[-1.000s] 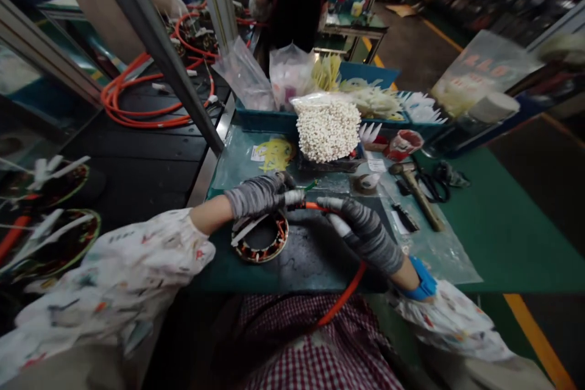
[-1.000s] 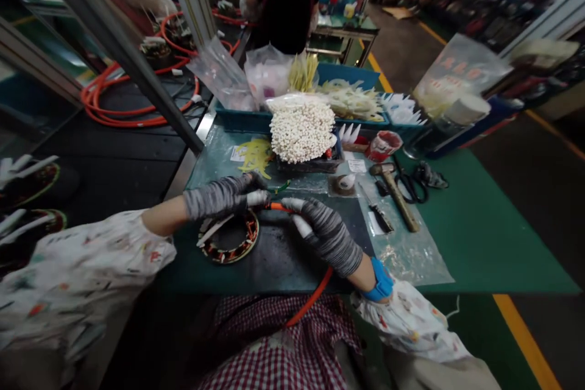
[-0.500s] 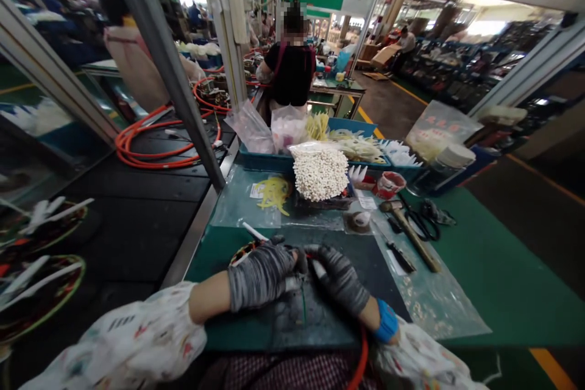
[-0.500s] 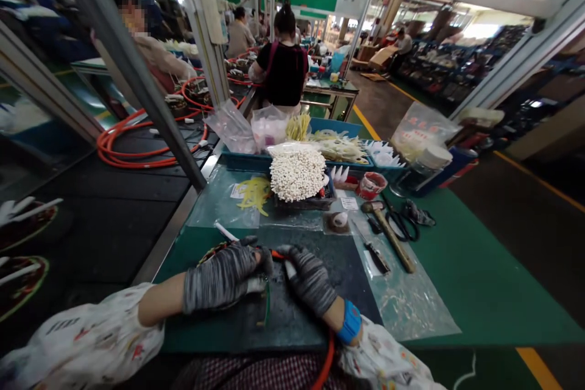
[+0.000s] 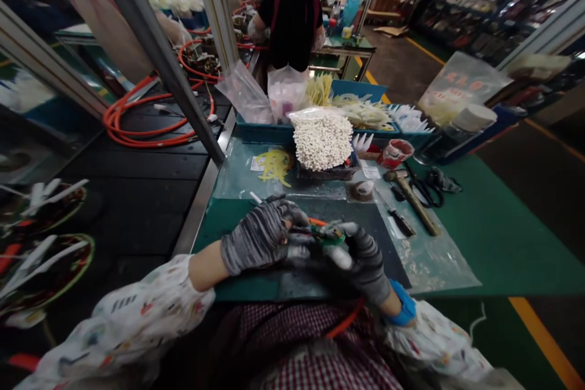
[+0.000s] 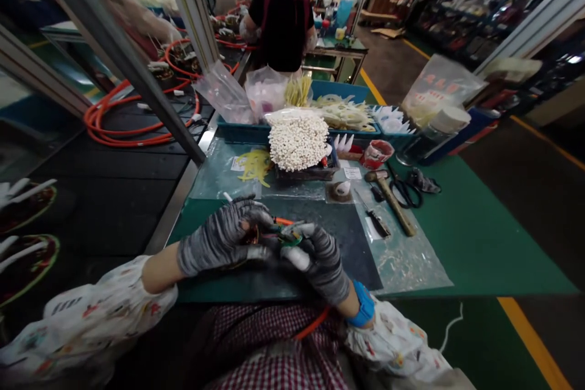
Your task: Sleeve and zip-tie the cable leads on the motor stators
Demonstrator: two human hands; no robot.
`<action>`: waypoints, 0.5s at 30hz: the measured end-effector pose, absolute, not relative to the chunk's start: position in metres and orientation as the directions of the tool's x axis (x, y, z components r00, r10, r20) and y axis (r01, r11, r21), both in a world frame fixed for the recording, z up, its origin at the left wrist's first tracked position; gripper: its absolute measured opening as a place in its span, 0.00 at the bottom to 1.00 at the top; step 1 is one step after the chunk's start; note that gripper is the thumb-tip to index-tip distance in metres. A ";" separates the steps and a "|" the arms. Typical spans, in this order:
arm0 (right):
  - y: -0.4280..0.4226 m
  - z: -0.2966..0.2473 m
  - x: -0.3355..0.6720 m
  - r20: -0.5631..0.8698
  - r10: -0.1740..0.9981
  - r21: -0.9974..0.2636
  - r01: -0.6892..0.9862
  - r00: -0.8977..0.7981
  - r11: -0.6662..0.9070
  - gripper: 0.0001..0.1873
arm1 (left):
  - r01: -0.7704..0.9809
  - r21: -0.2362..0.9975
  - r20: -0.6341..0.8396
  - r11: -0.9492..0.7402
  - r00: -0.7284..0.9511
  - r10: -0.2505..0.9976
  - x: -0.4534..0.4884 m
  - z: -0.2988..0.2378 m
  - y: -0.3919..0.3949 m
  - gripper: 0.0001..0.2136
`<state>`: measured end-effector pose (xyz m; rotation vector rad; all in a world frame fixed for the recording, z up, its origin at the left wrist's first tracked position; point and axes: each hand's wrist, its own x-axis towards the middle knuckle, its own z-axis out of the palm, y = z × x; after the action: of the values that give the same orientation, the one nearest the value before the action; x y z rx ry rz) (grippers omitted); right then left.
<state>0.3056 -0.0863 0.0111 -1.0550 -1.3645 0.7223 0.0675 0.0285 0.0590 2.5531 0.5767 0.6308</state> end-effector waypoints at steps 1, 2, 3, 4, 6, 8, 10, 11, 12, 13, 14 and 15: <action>-0.087 0.010 0.305 0.393 0.907 -0.914 0.171 0.153 0.367 0.10 | 0.309 0.390 0.343 -0.867 0.825 0.449 0.068 0.060 0.027 0.10; -0.088 0.011 0.304 0.366 0.913 -0.925 0.180 0.183 0.335 0.11 | 0.334 0.265 0.364 -0.905 0.834 0.415 0.069 0.060 0.026 0.10; -0.087 0.013 0.303 0.338 0.914 -0.935 0.190 0.225 0.299 0.11 | 0.351 0.143 0.398 -0.925 0.836 0.378 0.070 0.060 0.024 0.11; -0.086 0.015 0.301 0.307 0.909 -0.946 0.198 0.282 0.258 0.11 | 0.352 0.039 0.433 -0.935 0.838 0.333 0.073 0.059 0.021 0.13; -0.081 0.021 0.296 0.253 0.888 -0.961 0.202 0.384 0.187 0.14 | 0.331 -0.092 0.473 -0.939 0.844 0.251 0.079 0.055 0.015 0.13; -0.073 0.025 0.289 0.242 0.871 -0.965 0.197 0.428 0.171 0.16 | 0.342 -0.120 0.500 -0.932 0.832 0.241 0.082 0.048 0.005 0.11; -0.065 0.022 0.280 0.288 0.850 -0.954 0.214 0.441 0.212 0.14 | 0.419 -0.079 0.557 -0.905 0.772 0.308 0.081 0.041 -0.004 0.10; -0.061 0.017 0.277 0.325 0.840 -0.941 0.237 0.435 0.242 0.13 | 0.455 -0.037 0.587 -0.890 0.730 0.350 0.078 0.038 -0.007 0.12; -0.058 0.010 0.273 0.368 0.829 -0.924 0.265 0.422 0.275 0.11 | 0.469 0.024 0.602 -0.883 0.698 0.388 0.073 0.037 -0.008 0.14; -0.056 0.002 0.270 0.404 0.821 -0.907 0.290 0.404 0.305 0.12 | 0.460 0.106 0.591 -0.882 0.684 0.428 0.067 0.038 -0.006 0.15; -0.053 -0.008 0.268 0.431 0.821 -0.893 0.312 0.376 0.326 0.17 | 0.438 0.214 0.551 -0.873 0.684 0.478 0.059 0.040 0.001 0.15; -0.052 -0.018 0.266 0.444 0.826 -0.882 0.327 0.346 0.338 0.22 | 0.423 0.332 0.486 -0.843 0.689 0.537 0.052 0.042 0.011 0.14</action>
<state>0.2657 -0.0520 -0.0181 -1.2401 -1.2316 0.4642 0.0516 0.0114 0.0424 2.7057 0.7782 0.8709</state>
